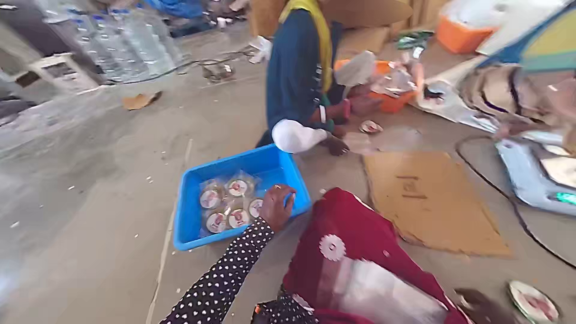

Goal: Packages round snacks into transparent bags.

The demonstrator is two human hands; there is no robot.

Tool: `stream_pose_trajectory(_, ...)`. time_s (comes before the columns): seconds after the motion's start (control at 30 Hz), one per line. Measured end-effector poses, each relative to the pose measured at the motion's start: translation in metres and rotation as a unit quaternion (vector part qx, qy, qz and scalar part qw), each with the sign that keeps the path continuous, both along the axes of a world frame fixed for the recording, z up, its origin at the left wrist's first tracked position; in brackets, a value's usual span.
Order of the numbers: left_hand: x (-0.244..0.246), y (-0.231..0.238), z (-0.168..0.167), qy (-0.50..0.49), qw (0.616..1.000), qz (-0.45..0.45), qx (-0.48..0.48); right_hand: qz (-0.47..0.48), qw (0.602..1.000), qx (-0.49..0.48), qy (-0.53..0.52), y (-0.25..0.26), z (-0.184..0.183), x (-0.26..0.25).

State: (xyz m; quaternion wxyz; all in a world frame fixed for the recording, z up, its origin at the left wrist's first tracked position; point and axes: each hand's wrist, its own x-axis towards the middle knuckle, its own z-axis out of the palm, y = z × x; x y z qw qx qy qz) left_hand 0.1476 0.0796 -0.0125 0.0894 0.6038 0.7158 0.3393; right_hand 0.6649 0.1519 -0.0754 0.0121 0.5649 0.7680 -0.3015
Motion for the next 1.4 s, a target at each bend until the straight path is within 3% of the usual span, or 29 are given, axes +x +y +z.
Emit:
stream_pose_trajectory(0.13,0.049,0.017,0.031,-0.012,0.985,-0.098,0.141,-0.036,0.999,-0.009,0.006,0.009,0.027,0.008)
stream_pose_trajectory(0.27,0.102,0.014,0.059,-0.059,0.973,-0.175,0.141,-0.12,0.993,0.019,-0.008,0.016,0.001,0.034)
stream_pose_trajectory(0.43,0.184,0.002,0.035,-0.157,0.937,-0.311,-0.005,-0.111,0.992,0.061,0.008,0.011,0.0,0.032)
stream_pose_trajectory(0.53,0.222,0.01,0.008,-0.072,0.907,-0.392,-0.139,-0.141,0.985,0.093,0.031,0.01,0.001,0.029)
stream_pose_trajectory(0.63,0.251,0.015,-0.013,0.02,0.904,-0.378,-0.197,-0.136,0.986,0.079,0.056,0.01,-0.007,0.03)
stream_pose_trajectory(0.73,0.258,0.013,-0.022,0.053,0.913,-0.36,-0.185,-0.123,0.989,0.053,0.064,0.01,-0.003,0.025)
stream_pose_trajectory(0.87,0.232,0.007,-0.044,-0.063,0.928,-0.36,-0.077,-0.111,0.992,0.006,0.06,0.007,0.004,0.019)
stream_pose_trajectory(1.0,0.209,-0.001,-0.049,-0.128,0.93,-0.342,-0.047,-0.101,0.994,-0.032,0.025,0.007,0.006,0.014)
stream_pose_trajectory(1.1,0.22,-0.006,-0.03,-0.153,0.936,-0.315,-0.029,-0.096,0.994,-0.051,-0.001,0.008,0.009,0.01)
stream_pose_trajectory(1.27,0.226,-0.002,-0.041,-0.251,0.921,-0.294,0.04,-0.08,0.995,-0.064,-0.018,0.008,-0.003,0.005)
stream_pose_trajectory(1.4,0.221,0.006,-0.051,-0.185,0.939,-0.283,0.059,-0.069,0.994,-0.082,-0.03,0.008,-0.002,0.001)
